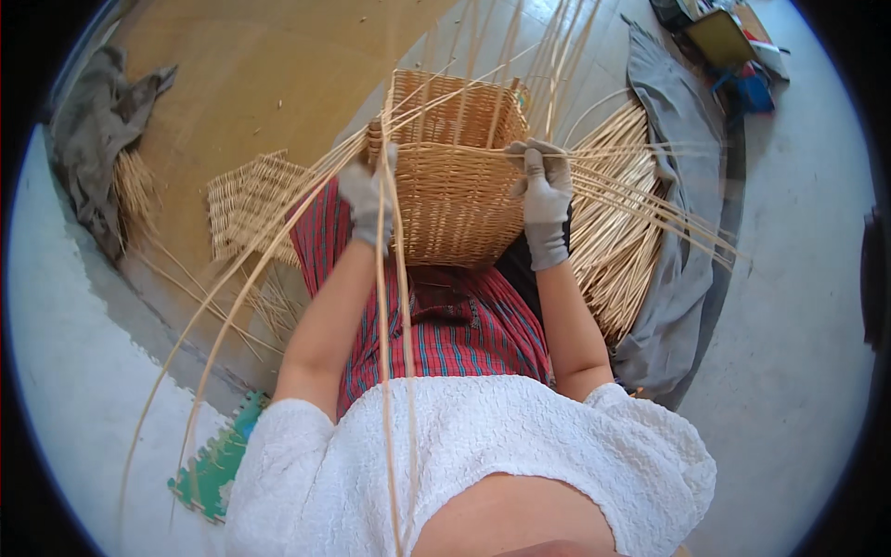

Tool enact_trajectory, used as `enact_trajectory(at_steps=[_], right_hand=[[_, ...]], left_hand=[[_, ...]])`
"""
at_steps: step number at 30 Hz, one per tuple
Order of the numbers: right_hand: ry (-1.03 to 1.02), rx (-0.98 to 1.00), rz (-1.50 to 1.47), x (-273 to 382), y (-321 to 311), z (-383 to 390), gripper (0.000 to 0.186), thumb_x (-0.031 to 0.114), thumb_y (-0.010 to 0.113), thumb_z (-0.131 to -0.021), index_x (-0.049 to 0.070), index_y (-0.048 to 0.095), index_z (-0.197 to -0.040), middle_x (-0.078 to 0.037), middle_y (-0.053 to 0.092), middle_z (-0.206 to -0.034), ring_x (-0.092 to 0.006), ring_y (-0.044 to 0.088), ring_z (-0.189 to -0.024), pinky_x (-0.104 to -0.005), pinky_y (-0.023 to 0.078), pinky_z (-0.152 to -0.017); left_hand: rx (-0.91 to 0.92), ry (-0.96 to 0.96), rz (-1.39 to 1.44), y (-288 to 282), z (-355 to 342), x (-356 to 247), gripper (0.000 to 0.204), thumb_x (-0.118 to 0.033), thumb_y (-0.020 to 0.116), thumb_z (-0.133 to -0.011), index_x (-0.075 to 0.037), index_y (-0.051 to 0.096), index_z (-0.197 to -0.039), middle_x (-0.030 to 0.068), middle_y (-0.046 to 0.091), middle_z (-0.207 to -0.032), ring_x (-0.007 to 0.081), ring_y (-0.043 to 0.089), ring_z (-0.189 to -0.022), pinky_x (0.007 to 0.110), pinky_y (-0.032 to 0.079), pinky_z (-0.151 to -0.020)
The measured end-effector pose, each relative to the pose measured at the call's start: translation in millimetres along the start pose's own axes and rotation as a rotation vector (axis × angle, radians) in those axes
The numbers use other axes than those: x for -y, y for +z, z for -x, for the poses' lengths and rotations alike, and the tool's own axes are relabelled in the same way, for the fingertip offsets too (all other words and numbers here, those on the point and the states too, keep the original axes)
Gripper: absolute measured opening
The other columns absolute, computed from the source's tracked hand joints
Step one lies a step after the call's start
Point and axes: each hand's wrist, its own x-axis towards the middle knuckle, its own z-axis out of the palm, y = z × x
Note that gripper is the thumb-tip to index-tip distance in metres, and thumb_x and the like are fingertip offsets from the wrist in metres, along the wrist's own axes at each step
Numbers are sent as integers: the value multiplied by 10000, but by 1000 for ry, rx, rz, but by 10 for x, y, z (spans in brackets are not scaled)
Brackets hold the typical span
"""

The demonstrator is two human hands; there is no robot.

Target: The person sits on the floor weaving a basket by hand, interlacing thin bamboo strips through a vertical frame. They periodically pause to select new strips from a nearby pile and continue the weaving process.

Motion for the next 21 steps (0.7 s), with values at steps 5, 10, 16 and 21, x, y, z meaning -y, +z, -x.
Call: enact_trajectory(at_steps=[5,10,16,21], right_hand=[[173,-87,-3,-168,-125,114,202,219,606,-1059,64,594,-1188,-106,751,-1002,-193,761,-837,-235,491,-470],[-547,-110,671,192,479,-498,276,-32,590,-947,53,608,-1209,-189,714,-1100,-360,710,-990,-374,562,-877],[-678,-134,667,-40,94,-954,491,-74,549,-942,85,510,-1405,-131,700,-1110,-175,689,-897,-309,593,-781],[-220,-175,308,115,-563,-173,257,-27,591,-931,26,636,-1179,-84,664,-933,-276,674,-923,-366,573,-746]], left_hand=[[387,181,-486,375,124,-537,337,-151,635,-1008,-12,565,-1307,175,635,-1200,243,673,-1056,339,581,-804],[739,-494,-773,839,-308,-562,450,-448,566,-1053,-16,670,-1122,150,705,-806,202,703,-623,372,553,-616],[666,-447,-826,870,-248,-472,426,-467,611,-1025,-51,698,-1063,88,650,-730,170,640,-542,369,528,-560],[487,493,-920,917,7,-439,401,-264,679,-970,-140,584,-1339,154,618,-1210,255,696,-716,412,586,-656]])
